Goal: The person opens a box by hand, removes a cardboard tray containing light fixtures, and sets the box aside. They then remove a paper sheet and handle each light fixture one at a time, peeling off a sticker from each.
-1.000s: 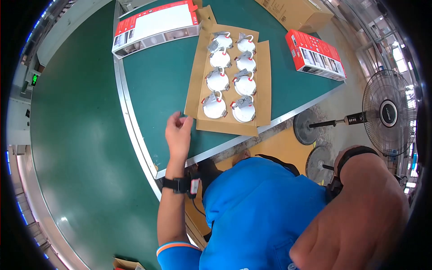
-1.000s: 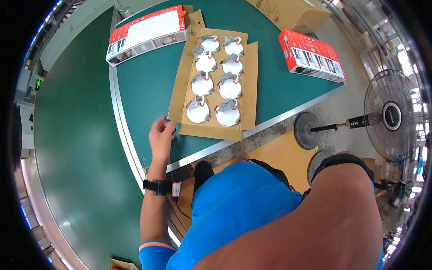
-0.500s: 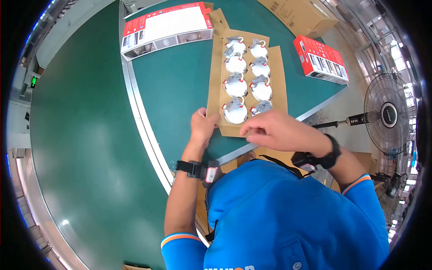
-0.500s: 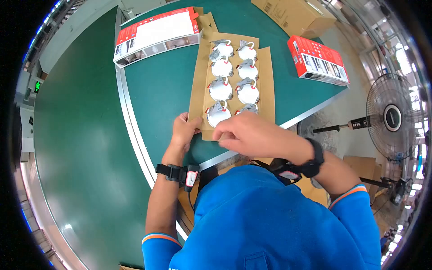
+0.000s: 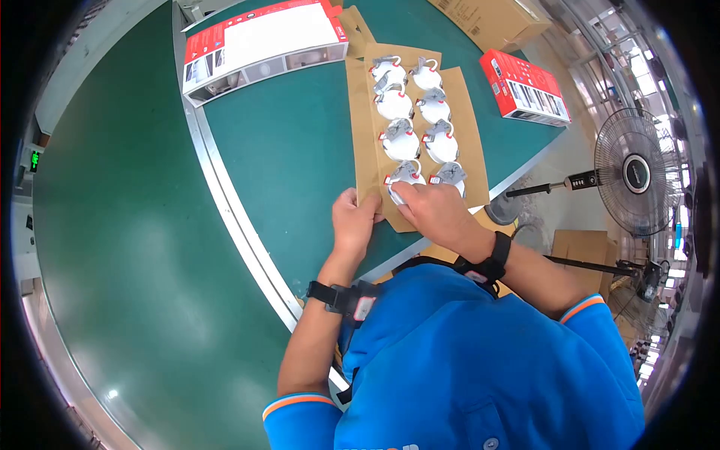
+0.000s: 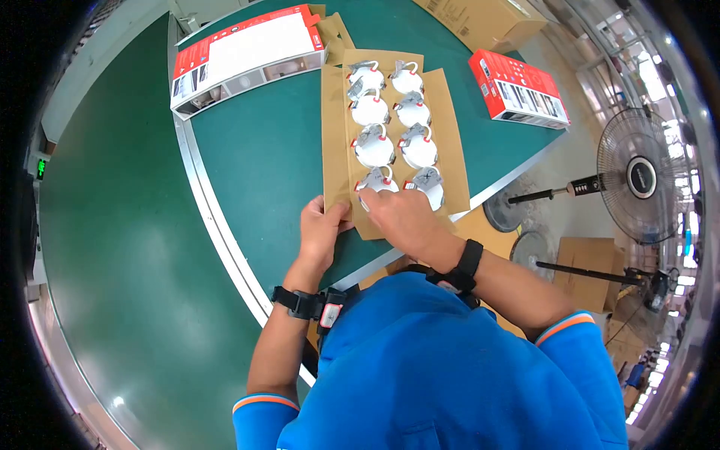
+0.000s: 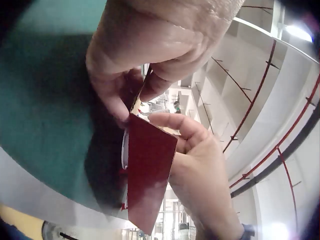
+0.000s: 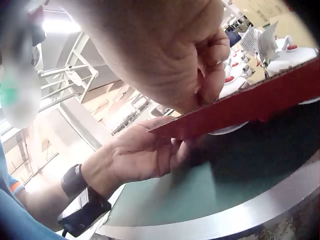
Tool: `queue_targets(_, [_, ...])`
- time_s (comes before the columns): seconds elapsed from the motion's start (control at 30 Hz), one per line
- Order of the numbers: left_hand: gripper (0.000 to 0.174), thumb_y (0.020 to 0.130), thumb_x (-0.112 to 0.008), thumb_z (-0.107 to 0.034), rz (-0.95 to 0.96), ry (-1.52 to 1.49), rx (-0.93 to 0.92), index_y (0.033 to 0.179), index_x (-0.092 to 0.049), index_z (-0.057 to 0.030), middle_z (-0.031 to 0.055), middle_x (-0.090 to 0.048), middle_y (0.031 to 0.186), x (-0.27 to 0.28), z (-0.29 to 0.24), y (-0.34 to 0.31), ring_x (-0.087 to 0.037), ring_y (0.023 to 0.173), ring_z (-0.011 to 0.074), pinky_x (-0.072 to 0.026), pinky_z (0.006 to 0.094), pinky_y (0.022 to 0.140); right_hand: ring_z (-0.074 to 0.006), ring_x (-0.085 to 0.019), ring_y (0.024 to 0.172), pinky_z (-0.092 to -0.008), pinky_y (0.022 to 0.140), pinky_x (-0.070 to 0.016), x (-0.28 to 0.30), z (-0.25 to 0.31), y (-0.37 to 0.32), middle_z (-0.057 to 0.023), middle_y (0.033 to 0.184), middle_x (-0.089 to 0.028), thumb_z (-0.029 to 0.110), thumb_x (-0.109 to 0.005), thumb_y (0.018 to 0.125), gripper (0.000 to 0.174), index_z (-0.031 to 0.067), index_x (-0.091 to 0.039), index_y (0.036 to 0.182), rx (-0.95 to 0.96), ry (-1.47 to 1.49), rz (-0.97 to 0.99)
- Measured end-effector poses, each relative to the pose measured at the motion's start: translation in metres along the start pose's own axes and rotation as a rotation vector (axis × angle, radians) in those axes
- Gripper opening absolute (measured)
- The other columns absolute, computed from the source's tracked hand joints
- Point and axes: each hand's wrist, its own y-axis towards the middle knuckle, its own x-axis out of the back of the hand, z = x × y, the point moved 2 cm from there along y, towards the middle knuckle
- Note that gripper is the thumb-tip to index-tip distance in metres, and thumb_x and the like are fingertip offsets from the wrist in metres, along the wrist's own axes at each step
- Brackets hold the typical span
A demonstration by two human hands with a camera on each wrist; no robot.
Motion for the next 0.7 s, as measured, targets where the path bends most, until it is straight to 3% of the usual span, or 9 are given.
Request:
queue_targets(0.1, [0.017, 0.084, -0.062, -0.012, -0.044, 0.309, -0.141, 0.084, -0.055, 0.004, 0.0099, -0.063, 0.082, 0.002, 0.001, 0.007, -0.059, 0.066, 0.0119, -0.0525, 0.027, 0.062, -0.0308, -0.065, 0.073, -0.0418, 0.061, -0.05, 0.001, -0.001, 0.0, -0.0126, 0.082, -0.067, 0.015, -0.069, 0.08, 0.028, 0.0073, -0.06, 0.106, -0.012, 0.043, -0.018])
queue_targets(0.2, [0.018, 0.084, -0.061, -0.011, -0.022, 0.146, -0.088, 0.085, -0.056, 0.006, 0.0107, -0.064, 0.083, -0.006, -0.007, 0.0, -0.059, 0.065, 0.0128, -0.0528, 0.028, 0.061, -0.0312, -0.063, 0.083, -0.0413, 0.067, -0.0499, 0.011, -0.006, -0.004, -0.0133, 0.091, -0.064, 0.012, -0.068, 0.079, 0.028, 0.0053, -0.061, 0.105, -0.016, 0.133, -0.033])
queue_targets(0.3, [0.018, 0.089, -0.06, -0.011, 0.035, 0.133, -0.019, 0.1, -0.056, 0.0028, 0.0091, -0.065, 0.095, -0.011, -0.016, -0.007, -0.063, 0.076, 0.0142, -0.0531, 0.0285, 0.068, -0.0319, -0.06, 0.09, -0.0408, 0.073, -0.0494, 0.016, -0.015, -0.011, -0.0131, 0.097, -0.06, 0.01, -0.066, 0.079, 0.028, 0.0035, -0.062, 0.106, 0.041, 0.16, -0.072])
queue_targets(0.47, [0.018, 0.089, -0.059, -0.01, -0.022, 0.033, 0.05, 0.102, -0.056, 0.0021, 0.0088, -0.065, 0.097, -0.014, -0.004, -0.008, -0.063, 0.08, 0.0143, -0.0533, 0.0279, 0.07, -0.0321, -0.059, 0.089, -0.0404, 0.079, -0.0486, -0.001, -0.022, -0.024, -0.0121, 0.099, -0.059, 0.008, -0.066, 0.079, 0.029, 0.0023, -0.065, 0.107, 0.073, 0.185, -0.149])
queue_targets(0.6, [0.018, 0.088, -0.06, -0.009, -0.035, -0.066, 0.085, 0.102, -0.057, 0.0017, 0.0078, -0.065, 0.097, -0.013, 0.0, -0.007, -0.063, 0.081, 0.0141, -0.0529, 0.0272, 0.071, -0.0314, -0.058, 0.095, -0.0403, 0.084, -0.0478, 0.002, -0.024, -0.022, -0.0121, 0.102, -0.059, 0.009, -0.07, 0.078, 0.032, 0.0009, -0.064, 0.108, 0.08, 0.236, -0.073])
queue_targets(0.7, [0.019, 0.086, -0.061, -0.008, 0.059, -0.198, 0.114, 0.103, -0.058, 0.0022, 0.0071, -0.065, 0.096, -0.016, -0.006, -0.012, -0.062, 0.079, 0.0136, -0.0525, 0.0262, 0.07, -0.0307, -0.057, 0.1, -0.0401, 0.086, -0.0476, 0.022, -0.015, -0.021, -0.0117, 0.107, -0.059, 0.008, -0.073, 0.077, 0.035, 0.0019, -0.064, 0.11, 0.116, 0.265, -0.013])
